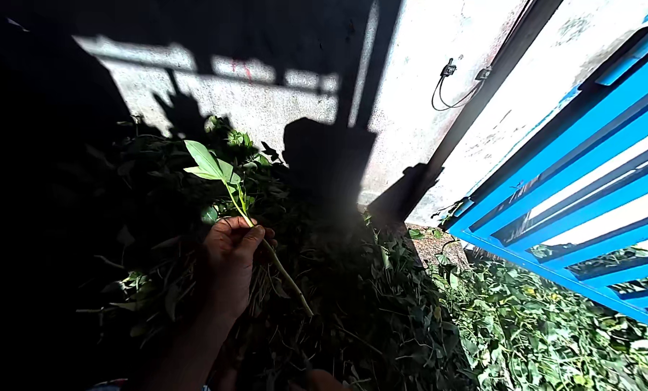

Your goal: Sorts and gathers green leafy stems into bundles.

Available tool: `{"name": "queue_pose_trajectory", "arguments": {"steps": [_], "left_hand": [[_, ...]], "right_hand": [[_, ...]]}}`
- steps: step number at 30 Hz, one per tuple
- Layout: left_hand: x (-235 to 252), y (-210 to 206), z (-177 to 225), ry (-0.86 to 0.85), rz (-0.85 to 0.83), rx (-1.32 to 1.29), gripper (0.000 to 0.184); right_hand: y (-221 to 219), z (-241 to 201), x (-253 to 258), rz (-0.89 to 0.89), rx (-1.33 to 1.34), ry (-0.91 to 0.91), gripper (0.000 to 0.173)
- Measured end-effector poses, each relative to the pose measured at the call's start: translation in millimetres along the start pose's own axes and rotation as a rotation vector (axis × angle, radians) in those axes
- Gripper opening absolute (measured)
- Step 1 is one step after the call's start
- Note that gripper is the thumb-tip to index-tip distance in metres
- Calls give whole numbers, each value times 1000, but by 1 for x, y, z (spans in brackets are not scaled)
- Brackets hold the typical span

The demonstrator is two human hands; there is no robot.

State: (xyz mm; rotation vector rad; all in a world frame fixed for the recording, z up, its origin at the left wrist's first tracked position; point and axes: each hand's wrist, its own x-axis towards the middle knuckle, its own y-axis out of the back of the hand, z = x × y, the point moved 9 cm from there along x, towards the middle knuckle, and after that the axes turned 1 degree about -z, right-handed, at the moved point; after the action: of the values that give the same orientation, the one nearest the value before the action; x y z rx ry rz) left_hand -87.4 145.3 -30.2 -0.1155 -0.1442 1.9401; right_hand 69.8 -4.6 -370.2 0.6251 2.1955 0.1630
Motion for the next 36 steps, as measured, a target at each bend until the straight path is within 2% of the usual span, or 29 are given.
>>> {"name": "queue_pose_trajectory", "arguments": {"steps": [2,4,5,7,8,10,14,15,17,18,19,22,23,25,27,30,36], "left_hand": [[-1,-3,-5,70,-20,-28,10],[-2,-6,-9,128,-48,-72,11],[-3,-8,-11,161,-71,-90,14],[-4,-10,-17,220,-119,-112,24],[-5,-12,-21,246,-140,-121,30],[-7,-15,-27,292,-152,-134,28],[-12,-17,-38,391,-110,-165,14],[-13,-17,-41,405,-93,-166,11],[-16,-18,-49,430,-66,-174,9],[-18,-19,-52,441,-54,-182,10],[-19,-20,-54,450,-44,-187,12],[-25,-21,-64,467,-43,-179,13],[-27,-22,-67,472,-50,-175,13],[-32,-25,-73,479,-63,-158,12],[-36,-26,-79,485,-66,-146,12],[-42,-25,-89,484,-80,-147,9],[-55,-39,-95,472,-260,-128,18]], "right_hand": [[57,5,-1,299,-96,-152,43],[103,30,-13,522,-199,-400,39],[115,49,-17,559,-255,-502,41],[119,90,-23,521,-351,-623,46],[117,105,-26,485,-390,-643,45],[118,114,-38,465,-392,-632,44],[142,89,-83,732,-86,-545,37],[144,86,-91,738,-17,-534,36],[139,86,-100,639,94,-521,37],[139,83,-106,647,134,-487,37],[144,76,-115,728,195,-419,37],[155,50,-148,1062,548,-115,27],[154,40,-154,1082,715,-19,23],[146,20,-156,1011,1048,136,21],[139,3,-153,934,1263,252,22],[135,-26,-152,897,1298,385,24],[131,-84,-155,889,1059,645,25]]}}
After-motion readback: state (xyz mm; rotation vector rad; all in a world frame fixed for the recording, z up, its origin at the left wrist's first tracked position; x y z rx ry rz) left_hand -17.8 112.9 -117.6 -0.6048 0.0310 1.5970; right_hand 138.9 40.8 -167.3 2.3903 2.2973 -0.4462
